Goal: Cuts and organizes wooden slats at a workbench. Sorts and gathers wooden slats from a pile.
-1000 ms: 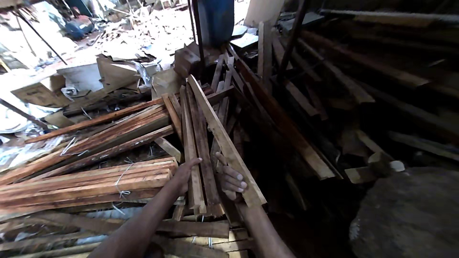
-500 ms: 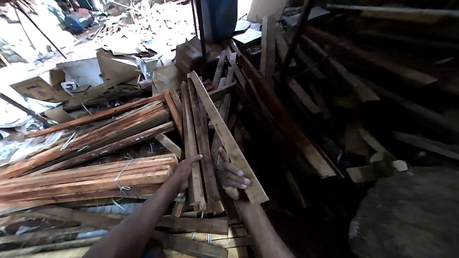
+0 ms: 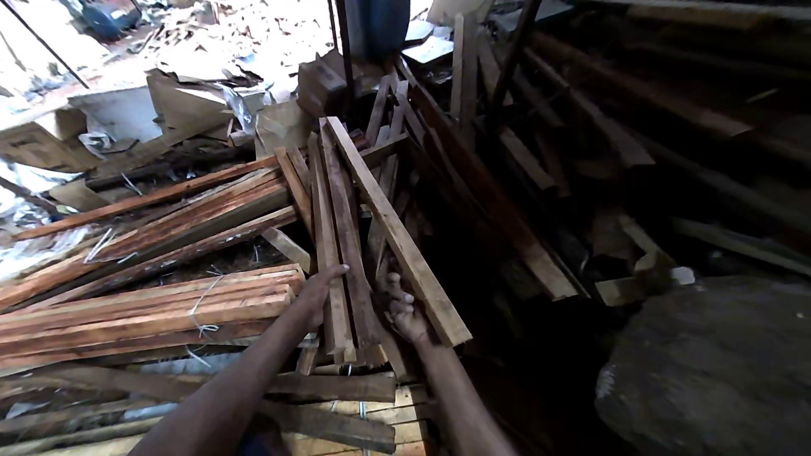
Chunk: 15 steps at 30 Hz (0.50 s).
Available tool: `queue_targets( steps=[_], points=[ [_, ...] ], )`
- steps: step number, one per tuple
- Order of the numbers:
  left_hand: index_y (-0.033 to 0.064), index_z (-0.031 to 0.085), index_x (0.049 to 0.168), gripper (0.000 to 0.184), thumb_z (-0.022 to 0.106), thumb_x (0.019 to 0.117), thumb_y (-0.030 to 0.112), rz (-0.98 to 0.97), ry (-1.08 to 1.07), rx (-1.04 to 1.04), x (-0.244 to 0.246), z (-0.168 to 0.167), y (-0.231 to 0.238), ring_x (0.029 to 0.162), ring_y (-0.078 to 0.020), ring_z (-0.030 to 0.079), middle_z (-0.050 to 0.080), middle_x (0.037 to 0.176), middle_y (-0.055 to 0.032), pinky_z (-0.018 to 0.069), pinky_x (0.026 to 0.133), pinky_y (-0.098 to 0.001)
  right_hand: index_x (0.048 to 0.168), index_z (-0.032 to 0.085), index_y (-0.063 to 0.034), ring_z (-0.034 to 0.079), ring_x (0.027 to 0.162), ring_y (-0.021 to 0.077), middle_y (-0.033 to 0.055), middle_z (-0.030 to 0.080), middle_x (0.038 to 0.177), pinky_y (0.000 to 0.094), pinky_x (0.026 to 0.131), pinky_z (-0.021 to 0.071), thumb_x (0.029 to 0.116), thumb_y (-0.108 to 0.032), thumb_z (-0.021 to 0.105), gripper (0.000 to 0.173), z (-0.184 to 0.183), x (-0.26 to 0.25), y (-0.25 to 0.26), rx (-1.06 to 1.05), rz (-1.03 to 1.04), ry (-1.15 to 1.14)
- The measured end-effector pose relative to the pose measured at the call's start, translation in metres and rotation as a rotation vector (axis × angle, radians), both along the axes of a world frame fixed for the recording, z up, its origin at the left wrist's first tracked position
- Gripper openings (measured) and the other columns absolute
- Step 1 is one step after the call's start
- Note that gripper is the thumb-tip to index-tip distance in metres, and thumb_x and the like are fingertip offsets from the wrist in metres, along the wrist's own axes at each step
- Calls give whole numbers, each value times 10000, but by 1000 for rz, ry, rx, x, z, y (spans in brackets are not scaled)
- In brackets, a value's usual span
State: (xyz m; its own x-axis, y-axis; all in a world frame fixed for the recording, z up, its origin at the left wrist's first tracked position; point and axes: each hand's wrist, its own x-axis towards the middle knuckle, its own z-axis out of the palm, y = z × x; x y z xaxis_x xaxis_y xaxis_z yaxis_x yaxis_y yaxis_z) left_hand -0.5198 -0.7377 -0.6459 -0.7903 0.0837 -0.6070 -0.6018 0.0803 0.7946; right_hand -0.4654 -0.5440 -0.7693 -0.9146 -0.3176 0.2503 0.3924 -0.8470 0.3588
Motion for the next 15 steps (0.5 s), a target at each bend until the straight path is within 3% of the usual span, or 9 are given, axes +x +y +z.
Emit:
queue_targets(
  steps=[1,4,6,7,8,9,10,13,15],
  points=[
    [115,597,1350,585,702,906,482,3,-2,-6,0,1,1,1046,-312,696,696,1190,-157,586,852,-549,1201,602,-65,647,620,80,47,666,951,165,531,541,974,-260,607,300,8,2,1,9,-22,-27],
    [117,595,1348,573,692,911,474,-2,2,-12,1,4,1,1047,-312,693,693,1195,-158,582,847,-551,1212,585,-59,654,634,114,49,656,896,212,553,551,946,-289,657,359,11,-2,5,42,-60,20],
    [111,590,1350,545,669,935,455,-17,10,13,2,6,2,1029,-302,701,699,1176,-158,593,841,-531,1269,553,-99,636,662,116,36,630,909,229,591,550,960,-326,650,395,8,-3,9,196,-169,63],
    [96,584,1357,536,665,947,432,-17,9,40,0,5,1,1033,-309,707,702,1175,-168,601,852,-532,1330,545,-155,632,666,115,34,640,961,234,592,549,986,-360,617,407,8,-4,11,364,-276,72],
    [85,580,1358,530,663,952,414,-12,6,56,0,4,1,1029,-315,709,703,1168,-176,601,853,-536,1474,453,-228,623,695,125,57,629,1093,251,597,552,1042,-382,524,464,11,-5,15,600,-423,90],
    [87,582,1353,522,663,951,410,-8,3,55,1,5,1,1018,-313,709,704,1158,-173,600,842,-535,1543,398,-223,628,671,153,99,639,1114,283,550,560,1083,-356,436,481,31,-2,17,884,-559,17],
    [100,590,1341,513,660,947,421,-8,5,46,2,6,1,1000,-305,708,705,1144,-162,598,820,-530,1541,436,-167,655,682,173,124,676,1116,316,545,581,1090,-278,399,465,54,0,14,1144,-658,-84],
    [156,587,1362,560,581,971,557,-33,41,70,4,4,0,1031,-284,704,707,1174,-126,596,834,-531,1427,598,-109,681,1094,159,76,669,1330,360,931,588,1077,-131,434,388,97,-3,-2,1697,-801,-59],
    [207,582,1390,679,444,966,719,-45,79,132,4,3,0,1076,-279,696,708,1213,-101,587,870,-551,1447,590,-211,650,1163,189,55,651,1349,439,975,561,1060,-219,522,393,111,-6,-24,2088,-782,22]
  ],
)
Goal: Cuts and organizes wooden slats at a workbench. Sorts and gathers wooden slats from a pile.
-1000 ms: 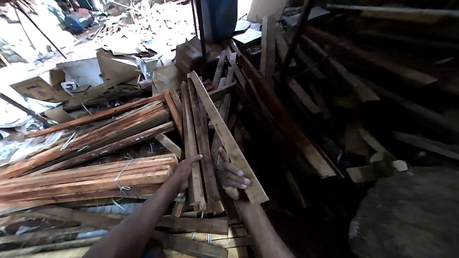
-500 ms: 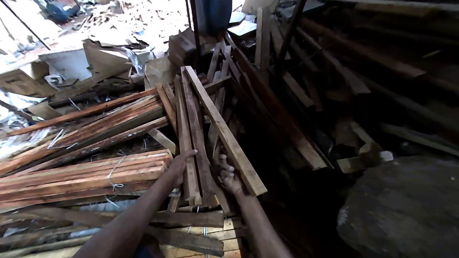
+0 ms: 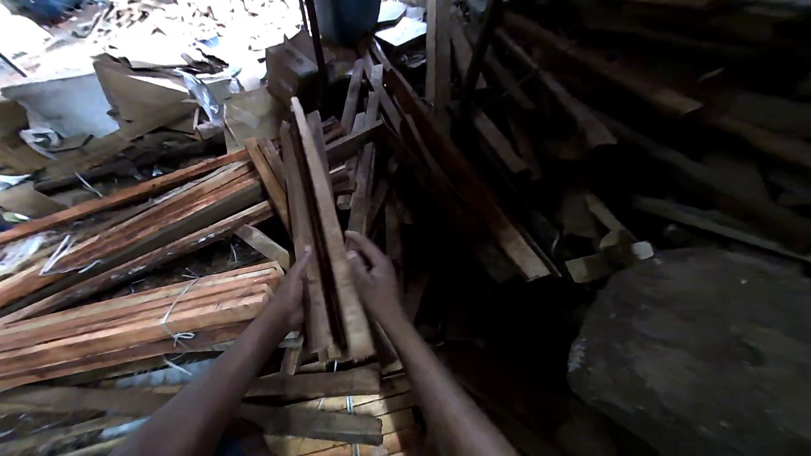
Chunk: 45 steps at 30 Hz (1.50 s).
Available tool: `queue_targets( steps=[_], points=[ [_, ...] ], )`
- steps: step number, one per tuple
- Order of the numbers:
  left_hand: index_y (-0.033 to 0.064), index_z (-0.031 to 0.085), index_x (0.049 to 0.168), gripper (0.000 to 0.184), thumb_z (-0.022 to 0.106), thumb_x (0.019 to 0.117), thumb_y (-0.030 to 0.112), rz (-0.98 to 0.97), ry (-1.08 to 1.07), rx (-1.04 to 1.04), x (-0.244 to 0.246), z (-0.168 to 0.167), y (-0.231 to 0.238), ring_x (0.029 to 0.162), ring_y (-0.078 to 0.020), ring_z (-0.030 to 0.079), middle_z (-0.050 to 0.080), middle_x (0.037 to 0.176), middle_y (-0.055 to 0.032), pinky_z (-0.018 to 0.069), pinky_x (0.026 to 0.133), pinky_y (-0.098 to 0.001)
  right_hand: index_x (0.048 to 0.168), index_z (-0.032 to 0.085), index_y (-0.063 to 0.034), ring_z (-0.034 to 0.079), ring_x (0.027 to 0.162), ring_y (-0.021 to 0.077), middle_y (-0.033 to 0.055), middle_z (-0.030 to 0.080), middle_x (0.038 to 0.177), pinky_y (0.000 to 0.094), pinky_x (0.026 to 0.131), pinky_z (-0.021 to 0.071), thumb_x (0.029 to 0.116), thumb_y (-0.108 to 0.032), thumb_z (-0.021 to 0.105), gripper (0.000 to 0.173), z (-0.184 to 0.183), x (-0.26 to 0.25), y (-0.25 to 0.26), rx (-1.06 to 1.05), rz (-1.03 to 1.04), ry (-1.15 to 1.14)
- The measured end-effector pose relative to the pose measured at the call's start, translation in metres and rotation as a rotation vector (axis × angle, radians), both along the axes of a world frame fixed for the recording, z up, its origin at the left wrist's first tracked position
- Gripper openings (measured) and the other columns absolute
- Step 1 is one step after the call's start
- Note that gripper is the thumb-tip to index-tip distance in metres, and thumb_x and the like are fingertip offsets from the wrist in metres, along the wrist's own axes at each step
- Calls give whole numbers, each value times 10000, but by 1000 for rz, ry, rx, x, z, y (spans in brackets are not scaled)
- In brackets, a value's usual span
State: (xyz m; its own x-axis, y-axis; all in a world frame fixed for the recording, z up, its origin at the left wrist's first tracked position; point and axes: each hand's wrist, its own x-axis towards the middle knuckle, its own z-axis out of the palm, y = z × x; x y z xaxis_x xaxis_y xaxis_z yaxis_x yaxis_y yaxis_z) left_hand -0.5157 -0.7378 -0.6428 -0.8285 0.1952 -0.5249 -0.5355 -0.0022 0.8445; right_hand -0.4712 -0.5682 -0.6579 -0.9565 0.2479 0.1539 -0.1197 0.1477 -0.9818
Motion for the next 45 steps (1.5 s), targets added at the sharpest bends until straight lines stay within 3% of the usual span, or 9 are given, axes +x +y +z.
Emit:
queue_targets(
  steps=[11,14,19,27,29,32,35,39,45],
  points=[
    [227,586,1387,681,416,966,736,-86,62,204,-2,-15,-16,1092,-229,692,703,1215,-79,589,894,-505,1358,646,-229,511,1333,283,3,533,1485,527,1027,500,1010,-357,616,373,3,0,-42,246,3,-90],
    [212,567,1409,701,459,952,733,-56,90,181,0,-12,-15,1125,-246,683,696,1244,-90,581,921,-520,1541,449,-234,512,1325,357,116,367,1600,605,960,521,946,-463,671,674,4,-4,-36,67,28,-270],
    [236,467,1495,610,466,1016,613,-25,180,120,12,5,-12,1119,-223,687,687,1264,-80,593,916,-483,1615,269,-207,612,1249,321,180,551,1456,577,1012,517,907,-630,670,917,7,-4,-28,-346,206,-531],
    [203,602,1281,343,496,1027,407,-35,271,55,22,37,-27,915,-85,709,724,1035,7,619,777,-314,1662,107,-182,485,1329,505,312,299,1595,691,978,478,966,-708,452,938,18,6,-71,-128,262,-431],
    [187,633,1202,284,497,1016,351,-15,286,90,19,43,-35,843,-60,722,740,961,14,629,713,-274,1646,229,-180,479,1407,340,190,369,1614,584,1105,448,1033,-599,449,774,26,8,-50,-317,370,-379],
    [184,614,1190,255,462,1019,298,11,280,98,12,47,-45,824,-56,730,741,936,14,633,689,-259,1325,620,-53,678,1067,222,133,694,1213,452,927,561,1104,-340,412,417,2,-11,-5,-328,156,-307],
    [172,627,1182,267,478,1010,311,-5,248,130,11,44,-52,830,-83,732,741,947,-14,638,697,-287,1274,636,-22,678,1047,331,203,681,1164,544,907,551,1065,-224,484,327,-56,-49,35,-17,-86,-488],
    [182,628,1199,287,495,1004,344,-2,216,77,9,46,-57,828,-89,731,737,954,-19,637,686,-293,1366,579,-27,654,1135,388,234,660,1241,616,979,514,1027,-389,572,496,-120,-87,40,166,189,-646],
    [158,635,1177,277,452,1041,316,17,225,87,7,56,-50,795,-86,733,740,929,-25,635,651,-287,1281,638,-11,640,1147,405,252,663,1219,644,974,483,1043,-528,484,590,-107,-92,36,376,517,-792]
  ],
)
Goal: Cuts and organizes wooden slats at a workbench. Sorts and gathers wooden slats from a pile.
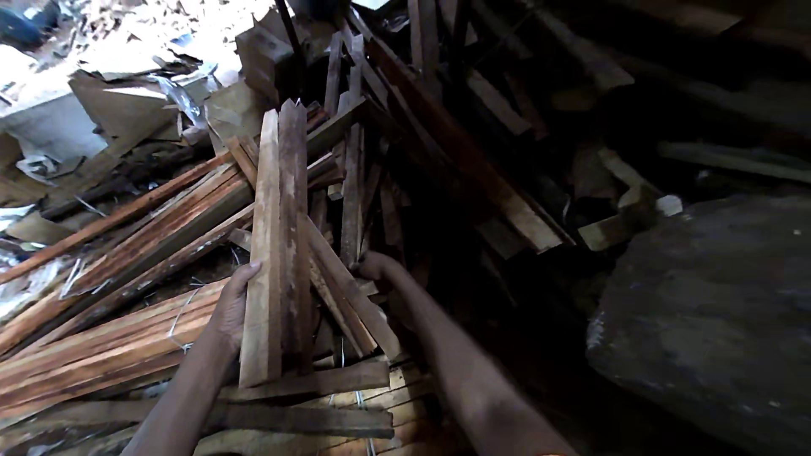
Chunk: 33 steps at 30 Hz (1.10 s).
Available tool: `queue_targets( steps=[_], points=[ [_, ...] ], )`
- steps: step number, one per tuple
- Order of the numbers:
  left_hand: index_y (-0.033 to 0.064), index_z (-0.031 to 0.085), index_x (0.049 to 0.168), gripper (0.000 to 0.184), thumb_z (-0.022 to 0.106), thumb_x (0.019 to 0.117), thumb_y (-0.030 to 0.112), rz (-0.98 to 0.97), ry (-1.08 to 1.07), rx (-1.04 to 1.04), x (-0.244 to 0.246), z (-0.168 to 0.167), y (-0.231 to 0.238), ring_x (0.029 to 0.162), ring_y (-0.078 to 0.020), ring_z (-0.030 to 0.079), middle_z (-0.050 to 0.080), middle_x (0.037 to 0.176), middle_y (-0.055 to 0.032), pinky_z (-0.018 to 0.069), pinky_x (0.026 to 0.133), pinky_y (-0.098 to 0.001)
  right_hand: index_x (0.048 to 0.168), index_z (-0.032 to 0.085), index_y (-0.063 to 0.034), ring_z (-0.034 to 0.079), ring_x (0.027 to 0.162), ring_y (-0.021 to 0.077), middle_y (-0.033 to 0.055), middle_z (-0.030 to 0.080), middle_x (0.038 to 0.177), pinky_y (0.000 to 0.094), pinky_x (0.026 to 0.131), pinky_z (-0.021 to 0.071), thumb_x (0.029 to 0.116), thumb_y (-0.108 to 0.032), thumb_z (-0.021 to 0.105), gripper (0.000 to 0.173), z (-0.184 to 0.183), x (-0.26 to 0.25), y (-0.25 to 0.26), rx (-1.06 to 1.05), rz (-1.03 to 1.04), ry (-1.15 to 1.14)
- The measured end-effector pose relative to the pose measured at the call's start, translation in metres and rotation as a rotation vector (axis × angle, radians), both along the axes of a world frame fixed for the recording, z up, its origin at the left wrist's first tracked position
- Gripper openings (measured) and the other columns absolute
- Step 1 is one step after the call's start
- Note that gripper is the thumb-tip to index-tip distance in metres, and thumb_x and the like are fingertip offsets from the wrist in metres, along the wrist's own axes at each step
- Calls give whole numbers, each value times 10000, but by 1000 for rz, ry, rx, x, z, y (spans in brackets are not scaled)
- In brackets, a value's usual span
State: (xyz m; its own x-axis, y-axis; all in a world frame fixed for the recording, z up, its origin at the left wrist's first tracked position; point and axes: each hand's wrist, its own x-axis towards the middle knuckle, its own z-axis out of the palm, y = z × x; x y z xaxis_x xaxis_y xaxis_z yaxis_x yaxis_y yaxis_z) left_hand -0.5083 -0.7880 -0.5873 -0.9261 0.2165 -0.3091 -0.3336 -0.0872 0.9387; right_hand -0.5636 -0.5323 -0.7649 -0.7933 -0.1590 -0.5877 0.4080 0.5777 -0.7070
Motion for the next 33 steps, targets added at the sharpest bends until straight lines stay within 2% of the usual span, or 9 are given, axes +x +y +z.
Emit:
queue_targets(
  steps=[3,7,11,16,22,24,26,29,33],
  points=[
    [158,635,1178,299,408,1060,313,-17,22,3,0,6,2,797,-83,736,743,928,-27,635,653,-281,1283,649,-54,632,1180,409,238,665,1243,659,988,472,1065,-564,378,618,5,21,2,34,-10,33],
    [165,644,1170,294,411,1055,303,-35,31,-21,0,8,2,789,-71,733,744,929,-11,633,649,-267,1345,613,-12,604,1214,393,257,633,1294,608,1045,445,1110,-396,382,506,-27,85,-9,-165,-40,6],
    [196,621,1186,284,396,1051,306,-30,28,-33,0,8,4,821,-56,725,735,948,16,629,682,-257,1288,635,-3,641,1150,402,265,655,1223,645,989,480,1073,-618,208,778,-15,114,-13,-185,-143,-8],
    [192,630,1183,276,427,1063,335,-21,25,-38,-2,11,15,799,-66,731,741,937,7,630,657,-266,1222,661,17,634,1149,419,273,657,1202,648,969,474,1072,-614,137,834,10,118,-15,-95,-101,-91],
    [185,629,1159,264,457,1031,339,22,-22,-12,-13,4,13,782,-78,731,737,914,-5,633,634,-287,1231,661,-32,682,1033,369,213,694,1116,604,904,538,1060,-505,464,540,10,51,-15,-130,-517,76],
    [178,644,1168,287,523,1002,380,-2,-45,4,-16,-2,6,803,-110,739,741,936,-36,641,654,-315,1308,591,-16,695,1000,384,226,694,1112,608,862,560,956,-562,624,650,7,19,-30,-94,-578,34],
    [178,629,1215,340,553,986,418,-15,-82,6,-17,-10,-2,831,-146,742,738,975,-64,645,675,-350,1489,370,-14,676,1076,406,247,656,1213,603,902,552,871,-591,721,915,5,2,-47,3,-572,-13],
    [131,636,1212,359,552,972,385,6,-90,-11,-19,-11,-9,842,-176,741,737,980,-100,643,694,-372,1510,273,-16,694,1064,377,228,655,1212,556,881,575,827,-584,768,1016,1,-11,-62,138,-553,-23],
    [117,635,1217,383,576,958,394,-25,-89,14,-21,-17,-13,860,-196,741,733,994,-121,642,715,-387,1445,406,-35,697,1046,377,214,667,1190,562,854,582,874,-416,748,768,6,-2,-38,213,-512,6]
  ],
)
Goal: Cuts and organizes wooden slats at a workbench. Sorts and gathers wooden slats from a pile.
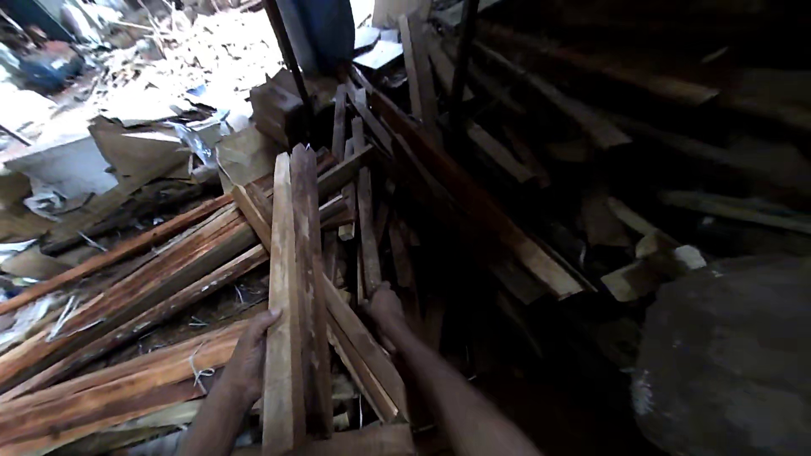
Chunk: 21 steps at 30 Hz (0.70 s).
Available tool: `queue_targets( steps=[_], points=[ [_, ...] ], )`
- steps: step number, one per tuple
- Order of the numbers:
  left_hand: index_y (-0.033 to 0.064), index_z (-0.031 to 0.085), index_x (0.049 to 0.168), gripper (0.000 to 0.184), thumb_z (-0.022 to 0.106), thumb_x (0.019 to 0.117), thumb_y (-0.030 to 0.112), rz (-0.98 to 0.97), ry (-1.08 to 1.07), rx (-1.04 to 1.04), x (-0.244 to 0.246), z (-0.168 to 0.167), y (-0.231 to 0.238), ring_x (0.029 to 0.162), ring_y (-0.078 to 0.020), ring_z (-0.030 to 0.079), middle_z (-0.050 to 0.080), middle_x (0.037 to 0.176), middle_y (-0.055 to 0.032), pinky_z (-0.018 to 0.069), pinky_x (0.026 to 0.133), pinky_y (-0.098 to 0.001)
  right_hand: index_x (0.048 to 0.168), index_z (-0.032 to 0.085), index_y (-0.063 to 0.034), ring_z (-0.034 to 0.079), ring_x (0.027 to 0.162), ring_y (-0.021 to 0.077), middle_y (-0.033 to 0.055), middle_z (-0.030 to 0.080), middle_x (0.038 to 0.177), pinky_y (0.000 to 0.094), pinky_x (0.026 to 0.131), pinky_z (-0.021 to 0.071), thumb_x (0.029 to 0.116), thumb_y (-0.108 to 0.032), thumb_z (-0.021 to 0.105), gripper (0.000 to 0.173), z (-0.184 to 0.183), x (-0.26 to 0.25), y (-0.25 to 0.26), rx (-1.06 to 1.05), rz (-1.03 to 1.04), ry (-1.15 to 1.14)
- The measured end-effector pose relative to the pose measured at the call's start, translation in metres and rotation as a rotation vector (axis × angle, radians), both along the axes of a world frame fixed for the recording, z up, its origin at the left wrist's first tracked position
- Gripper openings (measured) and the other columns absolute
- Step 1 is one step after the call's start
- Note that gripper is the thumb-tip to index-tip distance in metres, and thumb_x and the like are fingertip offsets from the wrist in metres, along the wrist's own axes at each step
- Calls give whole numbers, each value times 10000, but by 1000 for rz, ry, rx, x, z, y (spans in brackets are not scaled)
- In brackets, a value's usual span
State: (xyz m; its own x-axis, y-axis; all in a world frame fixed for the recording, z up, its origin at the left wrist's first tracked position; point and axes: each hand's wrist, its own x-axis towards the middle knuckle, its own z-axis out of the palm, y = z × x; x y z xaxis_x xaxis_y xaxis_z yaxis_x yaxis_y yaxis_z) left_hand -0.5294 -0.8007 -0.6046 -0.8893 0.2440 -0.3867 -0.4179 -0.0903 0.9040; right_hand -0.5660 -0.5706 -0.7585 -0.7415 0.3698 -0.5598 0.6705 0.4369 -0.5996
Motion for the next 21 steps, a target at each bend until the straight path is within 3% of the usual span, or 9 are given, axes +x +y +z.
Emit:
queue_targets(
  steps=[3,5,6,8,9,12,14,18,21],
  points=[
    [107,640,1232,428,604,942,421,-33,-3,34,-4,-6,-5,880,-226,742,731,1013,-144,643,728,-422,1504,405,-16,658,1120,430,264,647,1245,626,930,534,916,-366,712,751,11,24,52,11,-54,101],
    [130,620,1259,431,566,963,439,-33,-13,-5,-3,-6,-5,883,-219,741,732,1024,-132,643,726,-416,1479,444,-59,672,1063,408,247,661,1205,616,873,554,922,-356,708,684,15,42,94,-92,-169,192],
    [135,614,1273,430,553,973,436,-28,-24,-15,-1,-6,-5,890,-220,741,732,1032,-130,643,730,-415,1430,498,-82,671,962,337,204,671,1137,546,797,568,943,-330,685,577,16,51,112,-258,-238,234],
    [137,608,1282,431,554,976,436,-25,-35,4,0,-5,-3,892,-231,741,730,1038,-138,642,730,-422,1171,600,-115,528,557,105,46,632,833,263,471,461,1004,-301,538,258,18,66,131,-767,-390,298],
    [135,610,1276,438,575,963,439,-31,-39,40,-1,-5,-1,894,-237,742,729,1038,-145,641,733,-427,1114,576,-122,477,472,61,22,604,785,201,399,413,1030,-335,444,264,16,72,137,-1108,-418,318],
    [132,641,1235,427,633,928,428,-55,-34,129,0,-4,4,880,-226,748,736,1018,-144,646,733,-416,1164,587,-120,587,595,100,62,636,914,222,480,497,1003,-461,437,406,1,86,127,-1738,-427,337],
    [122,636,1239,421,620,943,420,-44,-36,137,0,-6,5,873,-237,745,731,1014,-153,643,729,-427,1230,582,-108,649,753,160,84,637,984,282,604,555,987,-474,441,461,5,95,114,-1827,-390,303],
    [112,627,1245,376,526,1007,385,-40,-19,131,1,-6,4,872,-241,747,731,1010,-156,646,736,-425,1343,569,-73,636,757,170,96,630,979,296,628,552,1008,-406,384,508,15,111,99,-1806,-234,261],
    [132,621,1246,381,513,1017,415,-24,-50,106,4,-4,8,862,-236,744,730,1005,-143,642,728,-428,1236,580,-107,597,644,136,64,609,873,256,532,506,998,-409,350,448,21,117,93,-1785,-349,275]
  ],
)
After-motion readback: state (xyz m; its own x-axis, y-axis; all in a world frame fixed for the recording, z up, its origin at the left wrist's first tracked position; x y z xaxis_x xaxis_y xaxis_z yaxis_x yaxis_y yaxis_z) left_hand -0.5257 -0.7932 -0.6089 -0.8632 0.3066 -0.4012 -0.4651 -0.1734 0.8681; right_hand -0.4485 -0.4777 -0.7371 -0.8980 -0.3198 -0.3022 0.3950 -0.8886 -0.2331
